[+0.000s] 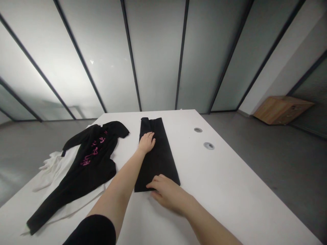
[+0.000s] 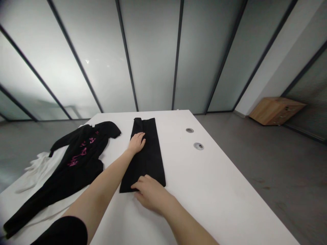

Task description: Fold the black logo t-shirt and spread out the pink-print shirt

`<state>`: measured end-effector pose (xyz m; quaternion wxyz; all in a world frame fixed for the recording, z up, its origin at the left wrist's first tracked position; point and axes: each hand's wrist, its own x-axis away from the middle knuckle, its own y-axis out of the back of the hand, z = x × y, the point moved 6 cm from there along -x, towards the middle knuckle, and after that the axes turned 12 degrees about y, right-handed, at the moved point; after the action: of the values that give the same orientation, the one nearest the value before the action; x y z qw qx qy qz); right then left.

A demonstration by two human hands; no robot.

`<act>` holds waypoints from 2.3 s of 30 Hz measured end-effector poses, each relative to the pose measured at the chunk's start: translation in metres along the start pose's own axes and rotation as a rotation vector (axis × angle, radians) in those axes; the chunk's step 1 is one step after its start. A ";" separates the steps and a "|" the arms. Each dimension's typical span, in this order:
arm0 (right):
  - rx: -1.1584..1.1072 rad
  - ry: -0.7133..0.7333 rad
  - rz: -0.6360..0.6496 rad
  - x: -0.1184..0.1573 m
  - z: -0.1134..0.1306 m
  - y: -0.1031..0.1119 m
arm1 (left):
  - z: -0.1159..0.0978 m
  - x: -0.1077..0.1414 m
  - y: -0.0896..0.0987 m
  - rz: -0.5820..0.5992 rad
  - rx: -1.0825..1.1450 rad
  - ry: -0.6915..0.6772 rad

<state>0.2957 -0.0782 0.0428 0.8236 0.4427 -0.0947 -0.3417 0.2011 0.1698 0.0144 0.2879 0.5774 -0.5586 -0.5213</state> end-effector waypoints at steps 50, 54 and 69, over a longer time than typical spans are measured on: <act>0.210 -0.336 -0.154 0.008 -0.059 0.004 | 0.015 0.114 0.010 0.288 -0.245 -0.011; 0.185 -0.256 -0.134 0.007 -0.047 0.006 | 0.015 0.126 0.036 0.388 -0.228 -0.002; 0.063 -0.084 -0.149 0.003 -0.032 0.009 | -0.009 0.112 0.007 0.075 -0.232 0.225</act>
<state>0.3167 -0.0552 0.0301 0.7768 0.4595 -0.1068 -0.4173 0.1886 0.0599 -0.0082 0.4328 0.5735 -0.4801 -0.5034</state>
